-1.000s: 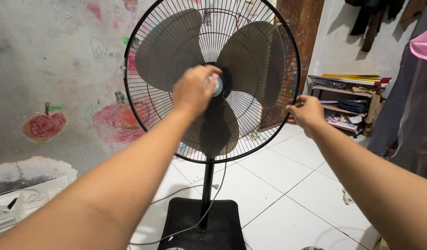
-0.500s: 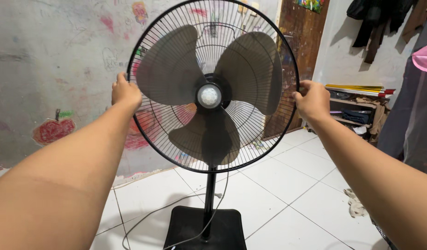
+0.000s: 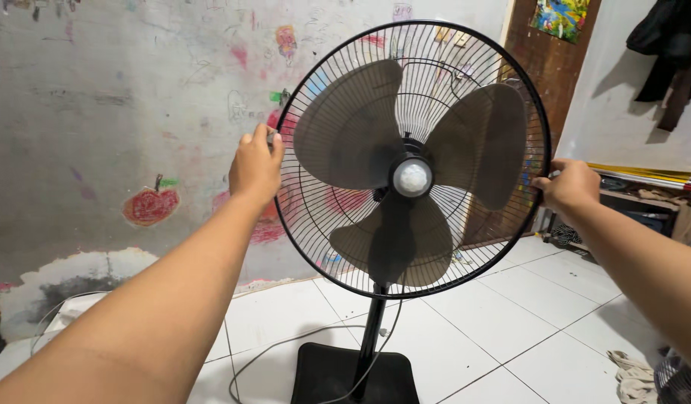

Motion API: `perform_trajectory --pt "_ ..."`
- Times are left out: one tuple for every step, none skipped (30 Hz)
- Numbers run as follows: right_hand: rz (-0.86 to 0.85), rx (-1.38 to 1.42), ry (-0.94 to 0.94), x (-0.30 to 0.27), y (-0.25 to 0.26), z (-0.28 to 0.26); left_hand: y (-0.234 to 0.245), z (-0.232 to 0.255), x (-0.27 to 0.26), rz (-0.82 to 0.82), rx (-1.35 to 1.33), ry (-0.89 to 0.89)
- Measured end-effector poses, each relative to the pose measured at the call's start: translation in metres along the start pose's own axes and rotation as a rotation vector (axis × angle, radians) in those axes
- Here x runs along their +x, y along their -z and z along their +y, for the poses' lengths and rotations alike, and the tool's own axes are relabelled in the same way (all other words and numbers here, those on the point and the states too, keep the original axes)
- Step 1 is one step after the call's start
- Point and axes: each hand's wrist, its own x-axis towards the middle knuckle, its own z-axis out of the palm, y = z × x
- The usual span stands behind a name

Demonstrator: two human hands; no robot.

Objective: The person removes the front grille of a standing electric fan, uses a screwdriver to loosen a screw on the motor housing, then reattaches the grille. The person handles the fan grille, motor housing, and screwdriver throughout the process.

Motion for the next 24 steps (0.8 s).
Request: perform_trajectory --pt "-0.015 0.003 -0.006 0.003 0.000 0.004 0.003 0.003 -0.003 -0.017 0.001 0.015" --pt "-0.046 0.012 0.006 0.007 0.001 0.007 0.006 0.007 -0.002 -0.001 0.018 0.014" --pt "-0.077 0.021 0.018 0.012 0.002 0.009 0.008 0.011 0.001 0.014 0.035 0.012" --pt "-0.101 0.030 0.026 0.017 0.005 0.012 0.007 0.018 0.006 0.028 0.047 0.005" --pt "-0.051 -0.078 0.135 0.023 0.007 0.013 0.007 0.023 0.013 0.024 0.014 -0.016" --pt "-0.001 -0.188 0.242 0.030 0.006 0.011 0.007 0.027 0.022 0.020 -0.019 -0.038" --pt "0.047 -0.299 0.348 0.036 0.008 0.008 0.006 0.031 0.029 0.016 -0.052 -0.059" --pt "0.058 -0.231 0.372 0.042 0.011 0.003 0.005 0.035 0.033 -0.018 -0.055 -0.021" --pt "0.070 -0.162 0.396 0.047 0.014 -0.005 0.006 0.038 0.037 -0.051 -0.058 0.017" --pt "0.080 -0.092 0.419 0.052 0.016 -0.013 0.006 0.041 0.042 -0.084 -0.059 0.055" --pt "0.088 -0.125 0.458 0.057 0.018 -0.022 0.005 0.043 0.045 -0.075 -0.020 0.053" --pt "0.099 -0.160 0.500 0.064 0.024 -0.032 0.004 0.046 0.049 -0.064 0.015 0.051" --pt "0.110 -0.195 0.541 0.070 0.029 -0.041 0.002 0.050 0.053 -0.052 0.050 0.048" --pt "0.105 -0.214 0.553 0.074 0.031 -0.049 0.001 0.053 0.057 -0.027 0.042 0.021" --pt "0.099 -0.233 0.565 0.078 0.032 -0.056 -0.001 0.055 0.062 -0.002 0.033 -0.007" --pt "0.087 -0.250 0.575 0.078 0.030 -0.060 -0.002 0.055 0.064 0.019 0.029 -0.032" --pt "0.108 -0.290 0.587 0.078 0.027 -0.062 -0.003 0.054 0.065 0.026 0.029 -0.041" --pt "0.133 -0.330 0.599 0.079 0.024 -0.063 -0.006 0.055 0.069 0.034 0.026 -0.053" --pt "0.158 -0.371 0.610 0.079 0.022 -0.064 -0.007 0.056 0.071 0.043 0.023 -0.065" --pt "0.163 -0.354 0.606 0.080 0.020 -0.064 -0.009 0.055 0.073 0.097 0.032 -0.126" --pt "0.168 -0.337 0.602 0.081 0.019 -0.064 -0.010 0.055 0.074 0.151 0.042 -0.187" --pt "0.168 -0.323 0.596 0.082 0.017 -0.062 -0.011 0.055 0.073 0.200 0.051 -0.244" --pt "0.187 -0.344 0.615 0.083 0.018 -0.060 -0.012 0.056 0.073 0.174 0.038 -0.202" --pt "0.205 -0.365 0.634 0.085 0.018 -0.060 -0.012 0.056 0.075 0.149 0.026 -0.160"
